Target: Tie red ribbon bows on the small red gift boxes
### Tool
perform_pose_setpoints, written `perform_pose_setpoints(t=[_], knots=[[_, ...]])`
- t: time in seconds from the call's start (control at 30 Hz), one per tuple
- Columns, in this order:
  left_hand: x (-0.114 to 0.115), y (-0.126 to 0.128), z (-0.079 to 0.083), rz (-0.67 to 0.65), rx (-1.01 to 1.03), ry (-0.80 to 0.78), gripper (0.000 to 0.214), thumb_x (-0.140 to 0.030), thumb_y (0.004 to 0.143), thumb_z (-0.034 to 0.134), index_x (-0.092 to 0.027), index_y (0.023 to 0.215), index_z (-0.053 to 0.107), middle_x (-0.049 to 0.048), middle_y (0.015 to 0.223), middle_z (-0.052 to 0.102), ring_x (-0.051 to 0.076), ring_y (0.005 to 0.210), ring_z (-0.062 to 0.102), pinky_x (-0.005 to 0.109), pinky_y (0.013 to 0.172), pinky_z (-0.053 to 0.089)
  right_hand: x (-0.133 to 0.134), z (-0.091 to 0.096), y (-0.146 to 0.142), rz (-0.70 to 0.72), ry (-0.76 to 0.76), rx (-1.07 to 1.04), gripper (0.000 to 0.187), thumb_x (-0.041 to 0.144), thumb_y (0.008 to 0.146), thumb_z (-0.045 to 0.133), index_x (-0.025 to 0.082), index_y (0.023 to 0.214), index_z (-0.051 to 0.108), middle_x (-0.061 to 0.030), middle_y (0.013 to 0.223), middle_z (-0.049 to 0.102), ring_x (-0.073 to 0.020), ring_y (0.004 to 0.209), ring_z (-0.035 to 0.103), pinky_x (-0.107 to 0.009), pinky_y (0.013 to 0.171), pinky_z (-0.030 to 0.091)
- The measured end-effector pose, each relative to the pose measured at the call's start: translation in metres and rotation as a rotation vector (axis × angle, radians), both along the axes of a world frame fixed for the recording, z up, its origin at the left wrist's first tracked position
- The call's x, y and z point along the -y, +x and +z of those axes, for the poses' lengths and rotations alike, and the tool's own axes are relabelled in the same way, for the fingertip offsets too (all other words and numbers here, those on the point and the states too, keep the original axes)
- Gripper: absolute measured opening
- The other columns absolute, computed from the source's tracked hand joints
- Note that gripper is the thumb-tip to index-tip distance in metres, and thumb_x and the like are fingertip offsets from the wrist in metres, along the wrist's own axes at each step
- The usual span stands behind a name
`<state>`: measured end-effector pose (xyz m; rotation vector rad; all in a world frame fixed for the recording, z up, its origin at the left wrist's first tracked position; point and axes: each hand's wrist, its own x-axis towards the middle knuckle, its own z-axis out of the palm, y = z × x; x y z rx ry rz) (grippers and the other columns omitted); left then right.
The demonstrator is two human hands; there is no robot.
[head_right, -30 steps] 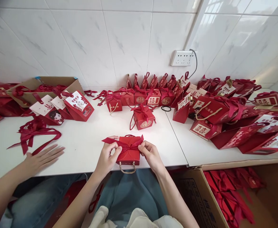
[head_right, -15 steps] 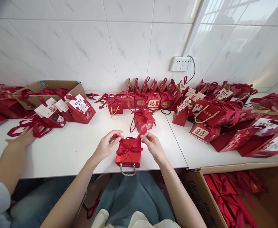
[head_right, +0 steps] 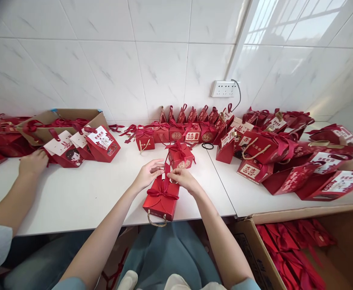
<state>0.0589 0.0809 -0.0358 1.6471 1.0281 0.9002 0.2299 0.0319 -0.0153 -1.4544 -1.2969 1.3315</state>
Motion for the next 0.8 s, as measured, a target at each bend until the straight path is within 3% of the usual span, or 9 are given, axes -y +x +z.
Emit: perform_pose_setpoints(t=[0.13, 0.2, 0.27, 0.4, 0.53, 0.6, 0.7, 0.8], knots=[[0.01, -0.022, -0.005, 0.216, -0.094, 0.014, 0.027, -0.036, 0.076, 0.058, -0.018, 0.097, 0.057, 0.0117, 0.111, 0.06, 0.025, 0.101, 0.058, 0.038, 0.083, 0.047, 0.01, -0.002, 0.016, -0.155, 0.041, 0.107, 0.024, 0.039, 0.071, 0.062, 0.016, 0.076, 0.059, -0.0028, 0.068, 0.06, -0.0158, 0.065, 0.056, -0.027, 0.056, 0.043], [0.027, -0.033, 0.0, 0.29, -0.111, 0.035, 0.022, -0.039, 0.083, 0.047, -0.018, 0.086, 0.055, 0.0087, 0.099, 0.061, 0.023, 0.098, 0.057, 0.038, 0.084, 0.045, 0.016, 0.004, 0.021, -0.264, 0.17, 0.19, 0.023, 0.039, 0.076, 0.057, 0.017, 0.082, 0.058, -0.0052, 0.083, 0.062, -0.0177, 0.078, 0.058, -0.029, 0.066, 0.046], [0.048, -0.039, 0.008, 0.278, -0.122, 0.075, 0.021, -0.039, 0.084, 0.045, -0.02, 0.079, 0.053, 0.0044, 0.087, 0.059, 0.02, 0.089, 0.057, 0.035, 0.082, 0.044, 0.018, 0.013, 0.018, -0.262, 0.327, 0.295, 0.023, 0.04, 0.08, 0.054, 0.018, 0.079, 0.06, -0.0063, 0.088, 0.063, -0.0186, 0.082, 0.058, -0.031, 0.072, 0.046], [0.08, -0.035, 0.019, 0.086, -0.214, 0.317, 0.013, -0.032, 0.079, 0.056, -0.02, 0.084, 0.054, 0.0029, 0.089, 0.055, 0.018, 0.089, 0.053, 0.033, 0.083, 0.043, 0.013, 0.028, -0.004, 0.051, 0.411, 0.462, 0.03, 0.042, 0.083, 0.053, 0.017, 0.073, 0.066, -0.0081, 0.085, 0.064, -0.021, 0.086, 0.059, -0.032, 0.076, 0.045], [0.088, -0.03, 0.018, 0.027, -0.26, 0.388, 0.011, -0.025, 0.078, 0.058, -0.02, 0.088, 0.055, 0.0033, 0.092, 0.053, 0.018, 0.092, 0.052, 0.033, 0.084, 0.044, -0.001, 0.034, -0.02, 0.284, 0.336, 0.517, 0.033, 0.044, 0.077, 0.062, 0.015, 0.092, 0.068, -0.0115, 0.101, 0.063, -0.0234, 0.094, 0.059, -0.033, 0.082, 0.043], [0.088, -0.03, 0.017, 0.006, -0.264, 0.391, 0.008, -0.024, 0.08, 0.057, -0.021, 0.087, 0.057, 0.0031, 0.091, 0.053, 0.018, 0.093, 0.053, 0.033, 0.085, 0.044, -0.011, 0.035, -0.02, 0.435, 0.253, 0.435, 0.041, 0.047, 0.075, 0.064, 0.014, 0.099, 0.066, -0.0109, 0.102, 0.064, -0.0231, 0.094, 0.059, -0.032, 0.08, 0.043], [0.086, -0.032, 0.018, -0.019, -0.27, 0.399, 0.007, -0.025, 0.083, 0.054, -0.021, 0.086, 0.06, 0.0028, 0.089, 0.053, 0.017, 0.092, 0.053, 0.032, 0.085, 0.045, -0.029, 0.034, -0.015, 0.66, 0.129, 0.235, 0.04, 0.05, 0.074, 0.063, 0.013, 0.091, 0.067, -0.0049, 0.086, 0.065, -0.0186, 0.082, 0.058, -0.028, 0.072, 0.042], [0.086, -0.032, 0.02, -0.027, -0.266, 0.401, 0.012, -0.026, 0.087, 0.049, -0.02, 0.082, 0.06, 0.0026, 0.086, 0.054, 0.016, 0.088, 0.054, 0.031, 0.083, 0.045, -0.041, 0.029, -0.013, 0.739, 0.014, 0.062, 0.04, 0.049, 0.066, 0.07, 0.012, 0.081, 0.066, 0.0007, 0.069, 0.059, -0.0124, 0.065, 0.051, -0.025, 0.061, 0.038]])
